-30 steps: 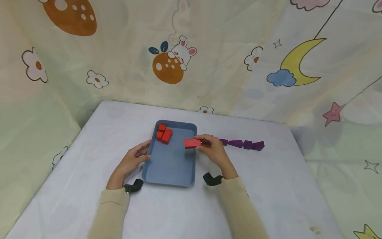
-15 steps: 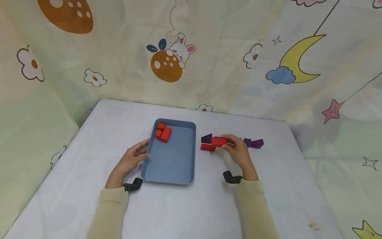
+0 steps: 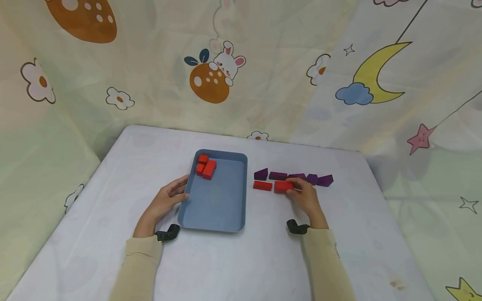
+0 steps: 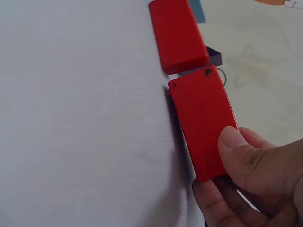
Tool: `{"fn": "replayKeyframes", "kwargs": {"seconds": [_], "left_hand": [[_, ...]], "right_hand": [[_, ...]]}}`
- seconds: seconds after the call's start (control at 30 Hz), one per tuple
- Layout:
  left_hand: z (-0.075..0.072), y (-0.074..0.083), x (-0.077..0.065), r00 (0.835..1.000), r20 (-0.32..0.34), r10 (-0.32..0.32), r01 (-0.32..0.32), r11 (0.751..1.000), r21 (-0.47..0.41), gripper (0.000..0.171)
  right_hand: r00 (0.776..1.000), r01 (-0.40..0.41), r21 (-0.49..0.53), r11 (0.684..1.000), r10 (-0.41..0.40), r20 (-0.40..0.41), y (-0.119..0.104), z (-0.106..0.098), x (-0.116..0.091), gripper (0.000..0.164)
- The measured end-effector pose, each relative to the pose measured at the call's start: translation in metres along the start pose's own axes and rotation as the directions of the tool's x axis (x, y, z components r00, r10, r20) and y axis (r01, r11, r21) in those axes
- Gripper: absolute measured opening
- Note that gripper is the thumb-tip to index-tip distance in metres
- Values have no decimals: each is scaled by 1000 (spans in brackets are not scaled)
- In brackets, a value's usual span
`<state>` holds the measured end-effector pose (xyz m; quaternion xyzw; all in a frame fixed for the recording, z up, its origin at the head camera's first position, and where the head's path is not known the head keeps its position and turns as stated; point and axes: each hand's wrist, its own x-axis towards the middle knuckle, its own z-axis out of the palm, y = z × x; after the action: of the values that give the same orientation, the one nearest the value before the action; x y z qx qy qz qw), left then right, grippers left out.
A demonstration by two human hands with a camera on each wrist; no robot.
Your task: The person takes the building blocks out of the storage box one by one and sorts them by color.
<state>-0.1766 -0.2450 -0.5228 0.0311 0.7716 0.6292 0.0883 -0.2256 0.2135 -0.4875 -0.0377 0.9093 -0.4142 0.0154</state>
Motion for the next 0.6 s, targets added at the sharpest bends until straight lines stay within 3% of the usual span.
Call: {"fn": "replayKeyframes", "kwargs": {"seconds": [0.27,0.43,0.6], "left_hand": [[-1,-1,-1,1000,-7,-6,6,1000,22,72],[-1,-2,0,1000,-6,2,-2,1000,16,72],[-1,-2,0,1000,-6,-4,4,1000,18,73]], "right_hand": [[999,-46,7,999,46,3,6,5,1,44],[998,-61,25,998,62,-22,-7,-3,-5,46],[997,-18,69,997,23,-70,-28,-8,-7,40]]}}
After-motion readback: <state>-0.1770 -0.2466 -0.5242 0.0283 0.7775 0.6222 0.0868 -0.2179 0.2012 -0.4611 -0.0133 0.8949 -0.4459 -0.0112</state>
